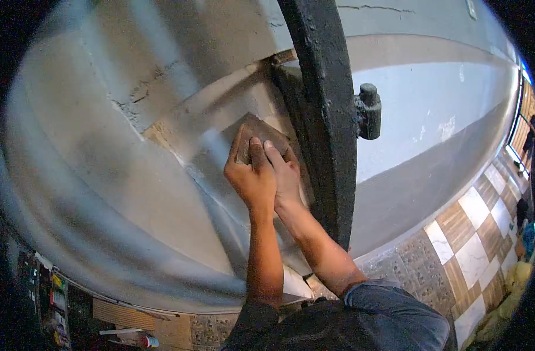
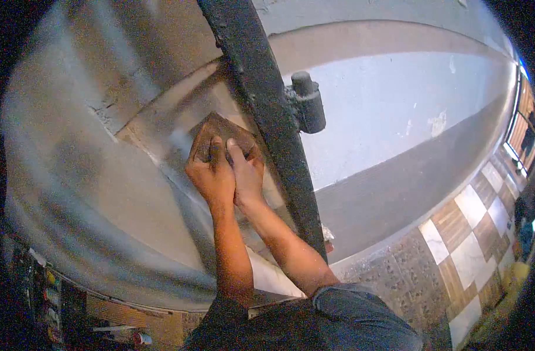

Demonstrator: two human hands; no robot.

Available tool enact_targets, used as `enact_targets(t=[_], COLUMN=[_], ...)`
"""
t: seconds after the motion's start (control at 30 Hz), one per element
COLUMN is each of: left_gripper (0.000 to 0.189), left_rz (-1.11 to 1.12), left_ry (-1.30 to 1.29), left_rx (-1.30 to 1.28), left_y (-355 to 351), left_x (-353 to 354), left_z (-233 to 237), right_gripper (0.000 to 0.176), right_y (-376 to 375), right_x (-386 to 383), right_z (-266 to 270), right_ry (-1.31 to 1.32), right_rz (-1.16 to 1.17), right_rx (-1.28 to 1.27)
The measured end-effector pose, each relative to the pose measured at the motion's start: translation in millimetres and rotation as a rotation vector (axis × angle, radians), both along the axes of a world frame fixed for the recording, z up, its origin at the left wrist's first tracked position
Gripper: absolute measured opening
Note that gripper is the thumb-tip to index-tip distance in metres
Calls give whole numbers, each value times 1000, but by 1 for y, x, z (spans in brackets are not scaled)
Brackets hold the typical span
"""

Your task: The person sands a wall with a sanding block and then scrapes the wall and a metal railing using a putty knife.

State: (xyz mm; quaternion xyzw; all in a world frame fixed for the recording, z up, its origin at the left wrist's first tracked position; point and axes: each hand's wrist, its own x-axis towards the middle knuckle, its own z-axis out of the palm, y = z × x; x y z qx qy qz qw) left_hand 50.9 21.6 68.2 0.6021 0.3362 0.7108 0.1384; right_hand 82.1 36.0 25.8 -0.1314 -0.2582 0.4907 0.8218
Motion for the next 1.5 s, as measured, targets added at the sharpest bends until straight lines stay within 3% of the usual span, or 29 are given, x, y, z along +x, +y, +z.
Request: enact_targets(t=[0.13,0.3,0.4,0.47,0.67,0.8,0.93,1.13,1.2,1.3,1.43,1.5], left_gripper=[33,34,36,36,38,36,31,30,30,30,31,32], left_rz=[17,47,-52,69,-50,27,75,-22,144,43,-13,123], left_ry=[56,151,137,239,124,203,257,79,239,230,178,306], left_rx=[25,98,-40,87,-52,99,102,7,90,72,-11,115], left_y=[-6,-1,-6,-5,-5,0,2,-5,2,3,-1,0], left_x=[-3,-5,-13,-12,-7,-3,0,8,5,-2,1,1], left_z=[-3,15,4,-2,13,-7,8,2,11,15,11,24], right_gripper=[30,31,32,32,31,31,27,27,26,25,24,23], right_y=[-3,-1,-1,-6,-6,-6,-8,-9,-4,-11,-6,1], right_x=[-1,-3,-11,-10,-1,0,2,4,4,-2,-2,-3], right_z=[-3,9,-2,-7,6,-6,8,5,8,16,11,13], right_ry=[-59,0,21,24,14,34,21,76,93,197,130,149], right_rz=[-95,-46,-99,-70,17,-62,-96,-93,-51,-50,-17,-20], right_rx=[-5,-27,-19,0,-82,-32,-94,-132,-129,-58,-53,-28])
